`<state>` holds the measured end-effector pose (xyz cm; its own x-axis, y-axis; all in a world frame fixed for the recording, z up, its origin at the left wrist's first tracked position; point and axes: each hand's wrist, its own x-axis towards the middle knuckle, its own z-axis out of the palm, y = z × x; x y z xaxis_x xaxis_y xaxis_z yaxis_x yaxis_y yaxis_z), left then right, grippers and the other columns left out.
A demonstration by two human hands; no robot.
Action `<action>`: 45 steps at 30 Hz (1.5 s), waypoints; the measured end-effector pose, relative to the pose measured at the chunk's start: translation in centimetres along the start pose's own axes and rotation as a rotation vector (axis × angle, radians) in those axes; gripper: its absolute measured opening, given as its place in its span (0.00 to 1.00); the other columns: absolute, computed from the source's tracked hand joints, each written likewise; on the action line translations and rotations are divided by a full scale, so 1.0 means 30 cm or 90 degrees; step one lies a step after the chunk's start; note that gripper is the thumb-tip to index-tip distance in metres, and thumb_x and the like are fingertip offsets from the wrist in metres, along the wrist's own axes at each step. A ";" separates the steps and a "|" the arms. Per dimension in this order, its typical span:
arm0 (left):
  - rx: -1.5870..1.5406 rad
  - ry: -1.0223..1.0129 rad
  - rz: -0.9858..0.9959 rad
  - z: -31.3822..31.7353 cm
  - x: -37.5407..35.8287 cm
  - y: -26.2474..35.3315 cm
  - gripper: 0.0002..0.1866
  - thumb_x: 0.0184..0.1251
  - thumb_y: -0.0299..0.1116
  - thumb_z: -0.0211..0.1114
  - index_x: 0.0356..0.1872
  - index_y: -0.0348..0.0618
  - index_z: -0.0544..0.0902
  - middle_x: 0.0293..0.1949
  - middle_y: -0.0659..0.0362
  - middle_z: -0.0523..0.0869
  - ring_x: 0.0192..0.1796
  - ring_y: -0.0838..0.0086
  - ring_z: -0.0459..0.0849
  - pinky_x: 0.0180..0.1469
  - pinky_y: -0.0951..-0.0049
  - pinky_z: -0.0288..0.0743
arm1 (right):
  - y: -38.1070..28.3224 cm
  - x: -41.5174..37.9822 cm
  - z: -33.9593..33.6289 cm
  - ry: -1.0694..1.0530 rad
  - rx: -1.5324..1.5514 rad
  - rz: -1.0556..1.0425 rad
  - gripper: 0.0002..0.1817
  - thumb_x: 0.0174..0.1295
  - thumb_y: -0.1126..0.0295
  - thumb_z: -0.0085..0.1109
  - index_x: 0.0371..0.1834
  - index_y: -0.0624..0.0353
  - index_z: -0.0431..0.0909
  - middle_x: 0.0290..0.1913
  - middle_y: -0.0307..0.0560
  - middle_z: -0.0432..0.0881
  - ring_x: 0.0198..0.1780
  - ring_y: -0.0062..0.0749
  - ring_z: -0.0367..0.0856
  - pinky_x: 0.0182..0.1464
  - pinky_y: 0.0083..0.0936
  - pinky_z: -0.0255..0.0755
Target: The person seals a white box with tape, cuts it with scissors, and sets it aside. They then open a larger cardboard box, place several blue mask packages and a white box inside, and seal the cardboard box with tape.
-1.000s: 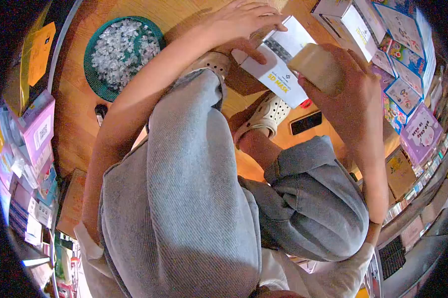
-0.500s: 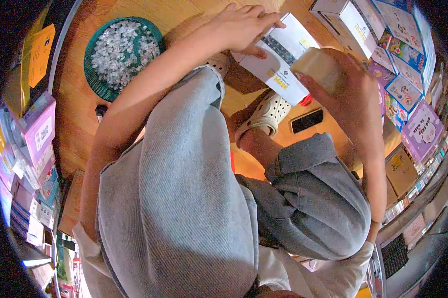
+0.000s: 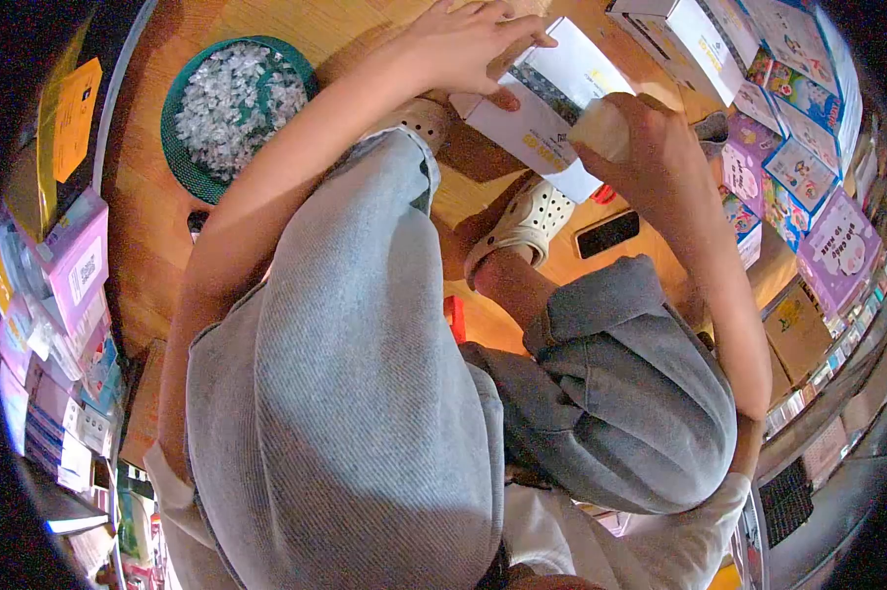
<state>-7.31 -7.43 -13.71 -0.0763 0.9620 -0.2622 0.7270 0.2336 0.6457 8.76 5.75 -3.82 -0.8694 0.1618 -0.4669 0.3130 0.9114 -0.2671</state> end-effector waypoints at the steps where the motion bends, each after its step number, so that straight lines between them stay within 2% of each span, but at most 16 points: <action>1: -0.002 -0.008 -0.008 -0.003 -0.001 0.004 0.48 0.43 0.54 0.71 0.67 0.53 0.58 0.56 0.49 0.71 0.59 0.55 0.69 0.58 0.59 0.63 | 0.006 0.008 0.007 -0.003 -0.024 -0.010 0.19 0.46 0.64 0.67 0.40 0.63 0.77 0.33 0.58 0.80 0.36 0.50 0.80 0.39 0.36 0.74; 2: -0.002 -0.003 -0.004 0.000 0.000 0.003 0.48 0.42 0.55 0.71 0.67 0.53 0.58 0.56 0.49 0.71 0.59 0.55 0.69 0.58 0.59 0.63 | 0.011 0.015 0.012 -0.007 -0.048 -0.019 0.19 0.46 0.64 0.67 0.40 0.63 0.77 0.33 0.59 0.80 0.35 0.50 0.80 0.39 0.37 0.74; 5: 0.000 0.007 0.009 0.010 0.004 -0.008 0.49 0.42 0.55 0.71 0.67 0.53 0.58 0.57 0.49 0.71 0.59 0.55 0.69 0.57 0.58 0.63 | 0.008 0.039 0.029 0.001 -0.077 -0.045 0.18 0.45 0.59 0.66 0.25 0.65 0.76 0.26 0.57 0.79 0.34 0.45 0.80 0.40 0.35 0.74; 8: 0.003 0.008 0.013 0.013 0.005 -0.011 0.49 0.42 0.56 0.71 0.67 0.53 0.59 0.57 0.49 0.71 0.59 0.55 0.69 0.57 0.59 0.63 | -0.031 0.044 0.022 -0.059 -0.121 0.013 0.20 0.46 0.60 0.67 0.34 0.66 0.75 0.32 0.59 0.79 0.35 0.51 0.80 0.39 0.37 0.75; 17: -0.005 0.016 0.023 0.017 0.005 -0.014 0.47 0.43 0.55 0.70 0.66 0.52 0.59 0.55 0.49 0.73 0.57 0.56 0.71 0.56 0.59 0.64 | -0.043 0.040 0.058 -0.062 -0.169 0.034 0.21 0.47 0.58 0.66 0.35 0.65 0.73 0.34 0.55 0.77 0.35 0.47 0.81 0.38 0.35 0.77; 23: 0.006 0.013 0.015 -0.007 -0.008 0.004 0.46 0.44 0.55 0.69 0.66 0.51 0.59 0.56 0.48 0.72 0.59 0.55 0.70 0.58 0.59 0.63 | -0.047 0.051 0.069 -0.093 -0.174 0.086 0.23 0.47 0.57 0.66 0.35 0.66 0.72 0.34 0.56 0.77 0.36 0.47 0.81 0.38 0.35 0.77; 25: 0.027 0.040 0.033 -0.026 -0.030 0.024 0.44 0.47 0.54 0.68 0.65 0.48 0.61 0.57 0.47 0.70 0.60 0.55 0.69 0.59 0.59 0.62 | -0.046 0.055 0.080 -0.080 -0.166 0.079 0.23 0.47 0.57 0.66 0.35 0.66 0.72 0.34 0.55 0.77 0.35 0.48 0.81 0.38 0.35 0.77; 28: 0.280 0.246 0.143 0.064 -0.029 0.007 0.39 0.52 0.51 0.66 0.62 0.41 0.64 0.59 0.46 0.69 0.63 0.57 0.66 0.61 0.59 0.60 | -0.042 0.056 0.090 -0.059 -0.172 0.065 0.23 0.47 0.57 0.66 0.35 0.66 0.72 0.33 0.55 0.77 0.35 0.48 0.80 0.39 0.36 0.76; 31: 0.311 0.199 0.235 0.149 -0.021 0.035 0.41 0.45 0.44 0.69 0.63 0.44 0.63 0.65 0.55 0.63 0.68 0.65 0.61 0.69 0.60 0.52 | -0.031 0.052 0.103 -0.030 -0.150 0.044 0.23 0.47 0.56 0.66 0.34 0.66 0.72 0.34 0.56 0.77 0.36 0.49 0.80 0.39 0.37 0.76; 34: -0.008 0.236 0.286 0.267 -0.021 0.045 0.41 0.48 0.46 0.67 0.63 0.40 0.61 0.65 0.54 0.63 0.68 0.64 0.59 0.70 0.60 0.49 | -0.029 0.050 0.106 -0.003 -0.136 0.021 0.23 0.46 0.56 0.66 0.34 0.65 0.72 0.34 0.56 0.77 0.35 0.50 0.80 0.38 0.37 0.76; 37: 0.043 0.193 0.294 0.326 -0.027 0.041 0.43 0.48 0.50 0.65 0.63 0.38 0.61 0.65 0.53 0.62 0.68 0.65 0.59 0.71 0.60 0.49 | -0.025 0.048 0.114 0.005 -0.157 0.008 0.24 0.46 0.54 0.66 0.34 0.64 0.72 0.34 0.56 0.77 0.35 0.50 0.80 0.37 0.38 0.76; 41: 0.061 0.209 0.314 0.347 -0.031 0.033 0.41 0.49 0.49 0.63 0.63 0.36 0.62 0.64 0.51 0.64 0.69 0.63 0.58 0.71 0.64 0.46 | -0.020 0.045 0.116 -0.002 -0.162 0.006 0.23 0.48 0.53 0.64 0.32 0.63 0.72 0.34 0.55 0.77 0.35 0.50 0.80 0.36 0.37 0.76; 44: 0.052 0.222 0.333 0.368 -0.019 0.014 0.41 0.47 0.46 0.64 0.63 0.36 0.62 0.65 0.51 0.63 0.69 0.64 0.57 0.71 0.65 0.46 | -0.028 0.036 0.105 0.014 -0.156 0.028 0.22 0.54 0.53 0.60 0.38 0.63 0.74 0.35 0.56 0.78 0.34 0.52 0.80 0.36 0.38 0.76; 45: 0.087 0.238 0.351 0.369 -0.012 0.004 0.41 0.46 0.45 0.64 0.62 0.35 0.63 0.66 0.52 0.62 0.70 0.65 0.56 0.71 0.65 0.46 | -0.021 0.025 0.103 0.078 -0.150 0.007 0.19 0.55 0.54 0.58 0.37 0.62 0.76 0.32 0.54 0.79 0.32 0.47 0.80 0.33 0.34 0.75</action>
<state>0.36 -9.30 -21.47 0.1176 0.9249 0.3615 0.8051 -0.3019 0.5105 9.09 4.12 -6.62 -0.9106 0.2045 -0.3592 0.2384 0.9698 -0.0523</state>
